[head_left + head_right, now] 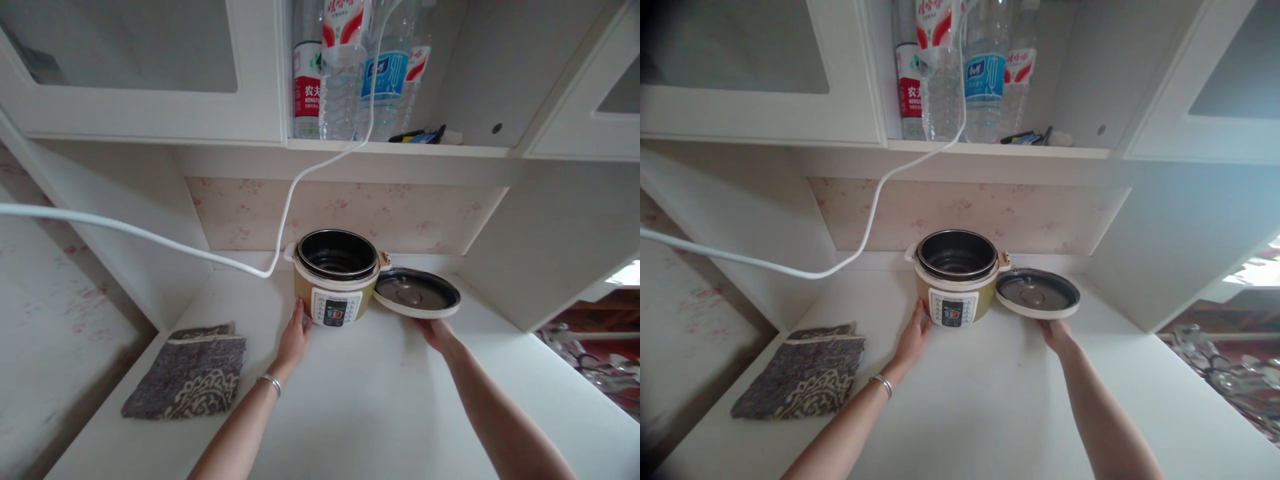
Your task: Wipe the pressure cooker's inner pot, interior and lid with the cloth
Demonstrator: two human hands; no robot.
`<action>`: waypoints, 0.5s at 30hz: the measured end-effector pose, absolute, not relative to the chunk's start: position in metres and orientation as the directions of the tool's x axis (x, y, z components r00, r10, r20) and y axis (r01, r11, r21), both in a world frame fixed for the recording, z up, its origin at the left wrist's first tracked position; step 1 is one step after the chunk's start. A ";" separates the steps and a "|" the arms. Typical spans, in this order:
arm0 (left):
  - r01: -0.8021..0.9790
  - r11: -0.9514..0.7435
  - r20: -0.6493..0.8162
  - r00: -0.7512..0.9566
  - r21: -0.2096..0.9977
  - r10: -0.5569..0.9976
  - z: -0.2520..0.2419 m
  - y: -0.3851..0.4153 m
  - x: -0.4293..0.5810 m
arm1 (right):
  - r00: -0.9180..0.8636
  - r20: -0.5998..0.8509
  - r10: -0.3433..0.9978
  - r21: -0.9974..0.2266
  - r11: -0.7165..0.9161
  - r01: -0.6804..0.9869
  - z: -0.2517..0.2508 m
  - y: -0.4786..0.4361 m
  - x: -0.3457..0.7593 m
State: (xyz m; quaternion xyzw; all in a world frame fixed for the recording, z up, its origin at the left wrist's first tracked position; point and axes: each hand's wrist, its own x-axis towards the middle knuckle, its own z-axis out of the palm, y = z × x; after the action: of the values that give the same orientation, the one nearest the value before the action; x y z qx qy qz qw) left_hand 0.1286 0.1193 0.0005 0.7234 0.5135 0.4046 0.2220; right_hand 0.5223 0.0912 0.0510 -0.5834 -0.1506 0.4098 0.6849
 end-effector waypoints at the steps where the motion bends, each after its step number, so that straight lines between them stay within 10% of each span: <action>1: 0.555 -0.378 0.360 0.147 0.741 0.921 0.002 0.118 0.129 | 0.627 -0.321 0.710 -0.911 -0.048 -0.411 0.048 0.090 0.525; 15: 0.547 -0.311 0.328 0.069 0.778 0.942 0.109 0.136 0.092 | 0.703 -0.377 0.603 -0.925 -0.274 -0.262 0.069 0.020 0.562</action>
State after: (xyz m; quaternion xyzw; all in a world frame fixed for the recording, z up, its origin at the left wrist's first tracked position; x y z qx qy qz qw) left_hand 0.0920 0.1356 0.1092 0.6921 0.5378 0.4199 0.2355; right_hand 0.5622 0.0201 0.0686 -0.7094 -0.1202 0.3660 0.5902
